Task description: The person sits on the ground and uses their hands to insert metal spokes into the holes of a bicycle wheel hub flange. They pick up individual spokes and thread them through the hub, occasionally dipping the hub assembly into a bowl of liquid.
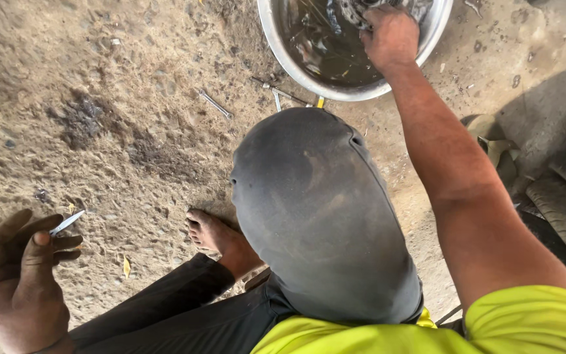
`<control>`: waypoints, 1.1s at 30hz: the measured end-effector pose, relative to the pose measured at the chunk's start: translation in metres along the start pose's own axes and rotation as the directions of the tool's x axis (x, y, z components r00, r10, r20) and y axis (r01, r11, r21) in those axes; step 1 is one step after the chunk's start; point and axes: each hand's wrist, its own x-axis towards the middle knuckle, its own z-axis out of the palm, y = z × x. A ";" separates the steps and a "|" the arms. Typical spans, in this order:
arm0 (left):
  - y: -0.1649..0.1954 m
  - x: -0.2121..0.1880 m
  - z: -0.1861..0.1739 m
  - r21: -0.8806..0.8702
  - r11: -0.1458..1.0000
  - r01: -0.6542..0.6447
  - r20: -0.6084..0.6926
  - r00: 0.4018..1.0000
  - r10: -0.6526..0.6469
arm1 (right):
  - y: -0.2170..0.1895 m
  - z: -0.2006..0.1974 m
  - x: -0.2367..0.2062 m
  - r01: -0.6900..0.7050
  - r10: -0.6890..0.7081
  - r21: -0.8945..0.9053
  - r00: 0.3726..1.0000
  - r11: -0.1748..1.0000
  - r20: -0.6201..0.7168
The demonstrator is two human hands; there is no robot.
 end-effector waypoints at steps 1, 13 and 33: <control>0.001 0.000 0.000 0.001 1.000 0.002 -0.002 1.000 -0.002 | 0.001 -0.001 -0.001 0.020 -0.020 0.008 0.999 1.000 -0.046; 0.010 -0.002 0.007 0.110 0.993 -0.040 -0.005 0.999 0.041 | 0.055 -0.019 -0.059 -0.322 0.641 0.643 0.683 0.695 -0.350; -0.043 -0.047 -0.020 0.264 0.963 -0.049 -0.030 0.998 0.059 | 0.094 -0.046 -0.130 -0.630 0.830 0.775 0.455 0.044 0.323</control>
